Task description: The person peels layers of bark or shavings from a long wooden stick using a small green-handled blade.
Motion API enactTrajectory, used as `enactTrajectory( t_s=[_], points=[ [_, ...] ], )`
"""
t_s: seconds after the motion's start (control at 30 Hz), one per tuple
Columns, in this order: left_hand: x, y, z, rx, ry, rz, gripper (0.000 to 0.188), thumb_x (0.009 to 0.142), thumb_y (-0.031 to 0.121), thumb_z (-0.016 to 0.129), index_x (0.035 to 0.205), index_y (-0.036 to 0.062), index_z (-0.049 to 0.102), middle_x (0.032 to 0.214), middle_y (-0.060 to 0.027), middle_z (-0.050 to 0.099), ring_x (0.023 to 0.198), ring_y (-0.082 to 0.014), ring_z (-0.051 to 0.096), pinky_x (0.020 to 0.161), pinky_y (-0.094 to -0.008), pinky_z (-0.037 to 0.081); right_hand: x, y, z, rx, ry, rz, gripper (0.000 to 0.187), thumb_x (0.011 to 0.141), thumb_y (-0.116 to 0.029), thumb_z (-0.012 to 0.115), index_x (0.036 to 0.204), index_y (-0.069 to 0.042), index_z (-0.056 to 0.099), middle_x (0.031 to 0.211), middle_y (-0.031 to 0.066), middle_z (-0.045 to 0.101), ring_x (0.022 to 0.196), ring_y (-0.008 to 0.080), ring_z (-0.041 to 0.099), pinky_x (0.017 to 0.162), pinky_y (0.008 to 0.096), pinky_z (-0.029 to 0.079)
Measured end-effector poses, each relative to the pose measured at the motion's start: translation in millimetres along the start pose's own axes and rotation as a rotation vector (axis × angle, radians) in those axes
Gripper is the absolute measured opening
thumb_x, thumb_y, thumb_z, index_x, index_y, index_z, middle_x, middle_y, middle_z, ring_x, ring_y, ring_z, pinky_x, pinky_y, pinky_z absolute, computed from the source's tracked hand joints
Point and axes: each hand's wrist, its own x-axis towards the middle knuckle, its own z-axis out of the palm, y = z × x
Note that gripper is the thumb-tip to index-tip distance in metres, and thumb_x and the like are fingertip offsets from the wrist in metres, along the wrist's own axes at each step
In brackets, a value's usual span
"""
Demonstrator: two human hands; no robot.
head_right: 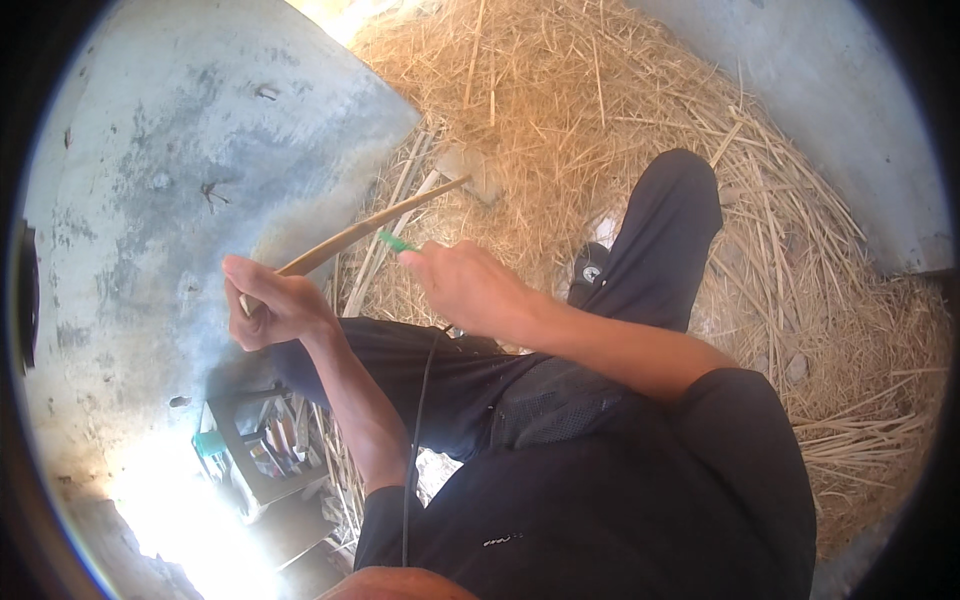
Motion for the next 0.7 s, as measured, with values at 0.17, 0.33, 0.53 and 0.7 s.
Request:
enactTrajectory(
  t_s=[0.17,0.33,0.53,0.7],
  points=[
    [-0.9,5.4,-0.7,0.005,-0.030,-0.126,0.047,0.089,0.016,0.052,0.045,0.0046,0.038,0.040,0.0022,0.040,0.037,-0.0057,0.033,0.039,-0.0227,0.021,-21.1,-32.1,4.8,0.110,0.056,-0.121,0.040,0.098,-0.031,0.040,0.079,0.003,0.049,0.052,0.0234,0.049,0.051,0.0426,0.053,0.048,0.0463,0.040],
    [-2.1,10.1,1.4,0.025,-0.003,-0.112,0.047,0.088,0.017,0.053,0.046,0.0048,0.038,0.040,0.0032,0.038,0.039,-0.0056,0.030,0.040,-0.0235,0.020,-2.1,12.5,7.7,0.011,0.033,0.083,0.040,0.097,-0.031,0.040,0.080,0.003,0.051,0.054,0.0228,0.051,0.052,0.0426,0.052,0.050,0.0453,0.040],
    [-3.3,13.3,3.2,-0.027,0.008,-0.138,0.045,0.087,0.013,0.054,0.047,0.0044,0.037,0.041,0.0036,0.033,0.038,-0.0052,0.027,0.039,-0.0242,0.018,-18.3,-25.6,-2.4,0.165,0.010,-0.071,0.042,0.098,-0.034,0.038,0.080,0.002,0.051,0.056,0.0242,0.050,0.056,0.0428,0.054,0.053,0.0482,0.040],
    [-3.9,14.5,4.7,0.013,0.008,-0.143,0.048,0.088,0.018,0.054,0.045,0.0058,0.036,0.041,0.0047,0.034,0.040,-0.0052,0.028,0.042,-0.0244,0.019,7.3,43.4,14.7,0.053,0.132,-0.019,0.045,0.098,-0.034,0.035,0.079,0.003,0.053,0.058,0.0229,0.051,0.053,0.0389,0.053,0.053,0.0466,0.040]
  ],
)
